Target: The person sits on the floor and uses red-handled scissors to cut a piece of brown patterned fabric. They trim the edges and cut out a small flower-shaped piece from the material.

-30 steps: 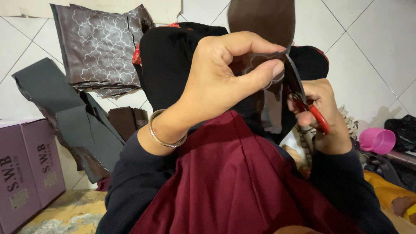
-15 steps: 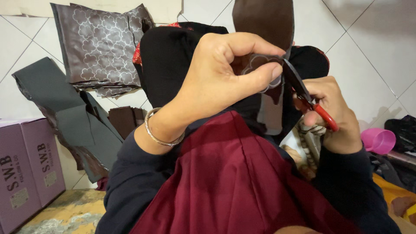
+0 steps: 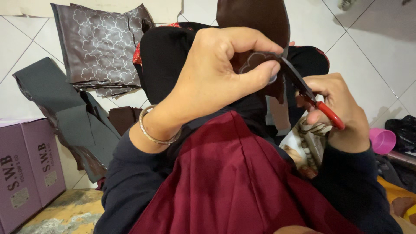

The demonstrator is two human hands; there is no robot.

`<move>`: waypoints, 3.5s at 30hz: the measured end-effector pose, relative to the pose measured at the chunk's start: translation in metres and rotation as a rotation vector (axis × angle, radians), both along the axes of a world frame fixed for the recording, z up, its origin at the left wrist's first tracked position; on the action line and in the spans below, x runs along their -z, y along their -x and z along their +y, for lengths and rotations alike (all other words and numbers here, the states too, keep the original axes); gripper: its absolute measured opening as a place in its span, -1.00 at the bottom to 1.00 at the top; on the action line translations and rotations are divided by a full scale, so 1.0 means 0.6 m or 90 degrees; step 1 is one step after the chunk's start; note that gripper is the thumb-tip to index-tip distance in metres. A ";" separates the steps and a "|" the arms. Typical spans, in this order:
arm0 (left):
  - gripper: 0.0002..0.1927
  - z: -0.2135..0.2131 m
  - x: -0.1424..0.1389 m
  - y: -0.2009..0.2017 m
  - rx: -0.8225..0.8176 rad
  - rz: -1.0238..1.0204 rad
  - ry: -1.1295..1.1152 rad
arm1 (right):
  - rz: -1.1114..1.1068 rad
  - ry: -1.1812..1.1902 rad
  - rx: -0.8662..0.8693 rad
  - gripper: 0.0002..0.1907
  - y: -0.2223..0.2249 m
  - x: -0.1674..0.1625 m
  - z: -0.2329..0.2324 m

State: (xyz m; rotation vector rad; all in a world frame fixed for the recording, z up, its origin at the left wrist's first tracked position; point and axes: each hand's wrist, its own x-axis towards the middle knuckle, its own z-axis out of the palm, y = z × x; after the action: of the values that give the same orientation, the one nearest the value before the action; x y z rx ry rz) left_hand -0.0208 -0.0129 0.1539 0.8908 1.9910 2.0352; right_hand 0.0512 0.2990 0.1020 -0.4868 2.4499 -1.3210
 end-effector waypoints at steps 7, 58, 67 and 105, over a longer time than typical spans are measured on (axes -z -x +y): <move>-0.83 0.022 0.012 -0.015 -0.019 -0.048 -0.167 | -0.069 0.069 0.091 -0.08 -0.031 -0.007 -0.046; -0.72 -0.015 0.022 0.014 0.152 -0.090 -0.119 | -0.192 -0.060 0.074 0.01 -0.035 -0.112 -0.053; -0.65 -0.010 0.010 0.021 0.189 -0.090 -0.100 | -0.192 -0.054 0.041 -0.03 -0.032 -0.097 -0.030; -0.66 -0.006 0.038 0.029 0.258 -0.162 -0.200 | -0.128 0.092 -0.014 -0.17 -0.032 0.005 0.005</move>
State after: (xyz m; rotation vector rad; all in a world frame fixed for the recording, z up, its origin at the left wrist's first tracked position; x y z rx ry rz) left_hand -0.0380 -0.0162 0.1309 0.9414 1.2611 2.1166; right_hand 0.0705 0.3019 0.0991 -0.3930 2.1915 -1.4693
